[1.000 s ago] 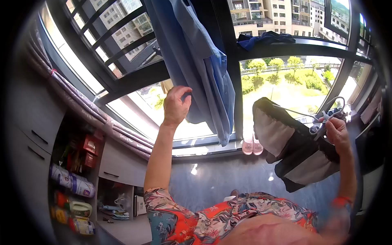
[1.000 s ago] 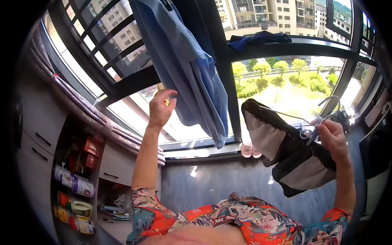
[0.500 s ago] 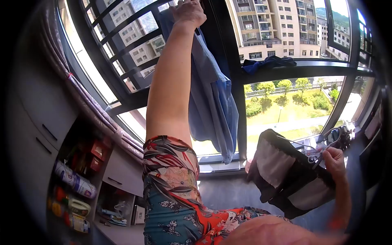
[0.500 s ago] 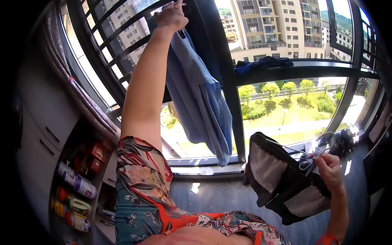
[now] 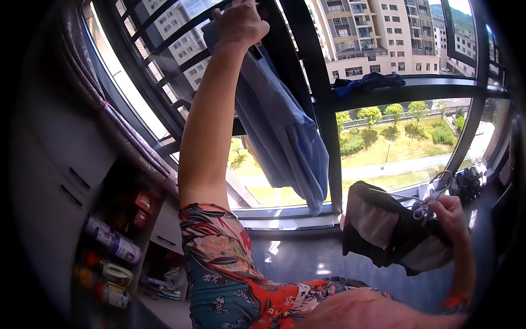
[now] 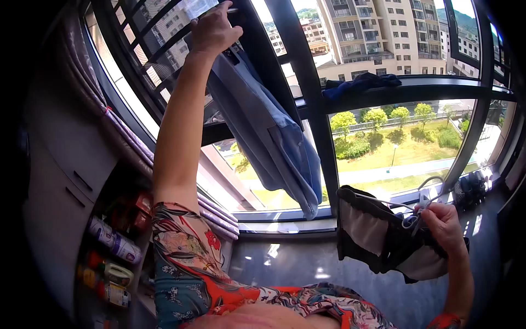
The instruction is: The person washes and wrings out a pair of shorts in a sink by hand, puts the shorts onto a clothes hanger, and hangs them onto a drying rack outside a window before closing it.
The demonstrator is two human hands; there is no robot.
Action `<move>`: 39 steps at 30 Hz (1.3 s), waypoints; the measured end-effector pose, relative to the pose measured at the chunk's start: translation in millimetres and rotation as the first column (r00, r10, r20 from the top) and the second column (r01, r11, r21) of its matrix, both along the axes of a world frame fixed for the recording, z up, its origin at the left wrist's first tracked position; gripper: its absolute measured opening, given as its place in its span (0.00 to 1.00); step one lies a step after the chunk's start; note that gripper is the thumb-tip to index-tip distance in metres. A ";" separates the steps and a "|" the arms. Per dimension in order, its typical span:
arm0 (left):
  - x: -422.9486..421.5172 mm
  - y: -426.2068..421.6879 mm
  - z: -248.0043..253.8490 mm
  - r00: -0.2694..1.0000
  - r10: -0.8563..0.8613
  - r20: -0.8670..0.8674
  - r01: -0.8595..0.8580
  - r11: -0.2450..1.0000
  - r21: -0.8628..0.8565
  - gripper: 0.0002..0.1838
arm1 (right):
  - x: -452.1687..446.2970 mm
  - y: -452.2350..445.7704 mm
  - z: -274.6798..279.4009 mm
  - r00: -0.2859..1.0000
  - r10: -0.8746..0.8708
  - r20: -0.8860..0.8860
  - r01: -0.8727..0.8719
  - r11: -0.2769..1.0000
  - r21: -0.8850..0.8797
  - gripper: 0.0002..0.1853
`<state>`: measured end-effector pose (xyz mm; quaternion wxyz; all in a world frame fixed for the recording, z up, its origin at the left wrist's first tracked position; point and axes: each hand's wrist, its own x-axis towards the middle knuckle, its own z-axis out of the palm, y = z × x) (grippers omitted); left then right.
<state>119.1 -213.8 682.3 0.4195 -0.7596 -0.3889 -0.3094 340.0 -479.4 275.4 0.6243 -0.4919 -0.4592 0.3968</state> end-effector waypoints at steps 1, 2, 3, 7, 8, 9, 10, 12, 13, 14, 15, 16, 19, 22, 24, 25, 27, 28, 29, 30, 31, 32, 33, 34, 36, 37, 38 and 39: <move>-15.4 -4.7 -2.1 0.994 -0.104 -0.026 0.106 0.987 0.118 0.30 | -0.5 3.1 -2.1 1.000 0.005 0.001 -0.005 1.000 0.009 0.09; -25.0 -20.9 -4.6 0.980 -0.200 0.016 0.197 0.974 0.115 0.28 | 1.4 7.3 -6.3 1.000 0.009 -0.003 -0.009 1.000 0.002 0.09; -53.4 7.0 9.6 0.970 -0.183 -0.163 0.224 0.930 0.293 0.27 | 1.5 9.8 -4.6 0.999 0.030 0.021 -0.030 1.000 0.001 0.09; -110.1 -53.1 6.9 0.924 -0.340 -0.176 0.382 0.833 0.400 0.21 | -3.7 20.4 17.6 0.993 0.104 0.060 -0.102 0.995 -0.022 0.09; -122.1 -75.4 4.0 0.935 -0.353 -0.040 0.346 0.880 0.326 0.22 | -5.1 24.4 20.5 0.991 0.124 0.050 -0.123 0.992 -0.016 0.09; -130.1 -97.9 -0.4 0.924 -0.372 0.083 0.334 0.896 0.293 0.23 | -5.2 27.9 22.1 0.989 0.145 0.038 -0.144 0.989 -0.015 0.09; -148.9 -107.1 2.3 0.885 -0.423 0.193 0.365 0.890 0.274 0.25 | -5.1 31.2 22.7 0.987 0.163 0.015 -0.162 0.986 -0.025 0.10; -179.7 -133.4 3.4 0.776 -0.483 0.406 0.372 0.870 0.323 0.22 | -4.1 42.5 20.8 0.977 0.214 0.001 -0.214 0.976 0.025 0.10; -195.5 -144.1 6.3 0.785 -0.448 0.428 0.304 0.880 0.364 0.23 | -4.5 48.9 18.6 0.972 0.231 -0.040 -0.228 0.972 0.055 0.10; -218.4 -154.8 11.1 0.792 -0.410 0.452 0.230 0.886 0.401 0.24 | -8.3 54.7 23.8 0.969 0.246 -0.031 -0.245 0.969 0.038 0.10; -244.7 -168.2 20.8 0.922 -0.200 0.331 0.063 0.922 0.382 0.23 | -8.8 56.6 32.6 0.967 0.253 -0.009 -0.253 0.967 -0.022 0.11; -274.3 -180.2 30.6 0.981 0.030 0.194 -0.104 0.917 0.386 0.22 | -9.4 63.9 33.2 0.963 0.271 -0.013 -0.271 0.963 0.003 0.11; -364.5 -210.5 58.3 0.871 0.476 -0.124 -0.315 0.734 0.602 0.24 | -10.1 79.8 42.1 0.946 0.310 0.093 -0.311 0.950 -0.010 0.12; -391.9 -225.8 54.1 0.900 -0.116 0.420 0.029 0.978 0.208 0.24 | -18.4 92.4 57.6 0.937 0.324 0.128 -0.327 0.945 -0.002 0.10; -448.7 -237.0 64.8 0.760 -0.246 0.601 0.204 0.969 0.139 0.24 | -27.4 103.4 62.7 0.951 0.292 0.103 -0.301 0.949 0.096 0.09; -467.1 -240.9 69.2 0.701 -0.278 0.657 0.238 0.959 0.152 0.24 | -28.5 107.4 69.4 0.952 0.278 0.127 -0.293 0.949 0.119 0.10; -503.0 -248.6 77.8 0.563 -0.342 0.752 0.302 0.933 0.198 0.23 | -32.1 115.7 86.1 0.954 0.247 0.172 -0.275 0.947 0.163 0.11; -511.8 -249.6 75.8 0.471 -0.381 0.795 0.314 0.915 0.253 0.23 | -33.8 120.0 99.9 0.941 0.253 0.226 -0.291 0.944 0.153 0.12; -516.8 -254.5 76.1 0.374 -0.421 0.826 0.319 0.895 0.311 0.23 | -33.1 124.5 110.8 0.928 0.252 0.275 -0.300 0.942 0.152 0.11; -441.3 -261.0 46.6 0.558 -0.329 0.761 -0.041 0.906 0.422 0.19 | -36.6 125.6 124.8 0.927 0.228 0.298 -0.286 0.943 0.169 0.12; -405.7 -267.0 15.7 0.818 -0.242 0.521 -0.098 0.834 0.542 0.17 | -39.8 129.0 136.8 0.925 0.203 0.322 -0.273 0.944 0.187 0.13; -375.3 -276.6 -13.8 0.969 -0.072 0.237 -0.107 0.743 0.661 0.15 | -41.5 133.4 145.8 0.920 0.169 0.354 -0.271 0.927 0.261 0.13; -327.2 -284.4 -44.0 0.999 0.033 0.030 -0.044 0.703 0.710 0.12 | -42.6 139.8 153.8 0.912 0.121 0.393 -0.263 0.906 0.331 0.14; -293.4 -283.5 -81.0 0.988 -0.074 -0.135 0.144 0.762 0.632 0.15 | -43.1 146.7 163.7 0.903 0.085 0.422 -0.262 0.885 0.384 0.14; -250.4 -244.1 -167.1 0.924 -0.370 -0.098 0.382 0.903 0.197 0.16 | -49.1 146.3 193.4 0.877 0.015 0.481 -0.248 0.870 0.426 0.14; -246.2 -218.5 -205.9 0.954 -0.291 0.068 0.290 0.957 0.015 0.22 | -50.1 154.4 200.8 0.882 -0.035 0.470 -0.230 0.839 0.494 0.13; -249.8 -182.0 -240.8 0.959 -0.186 0.214 0.218 0.966 -0.138 0.30 | -49.7 159.2 212.8 0.867 -0.101 0.488 -0.218 0.804 0.553 0.13; -265.0 -142.3 -278.6 0.906 -0.052 0.420 0.197 0.930 -0.310 0.41 | -49.3 158.2 227.2 0.850 -0.156 0.503 -0.200 0.788 0.583 0.14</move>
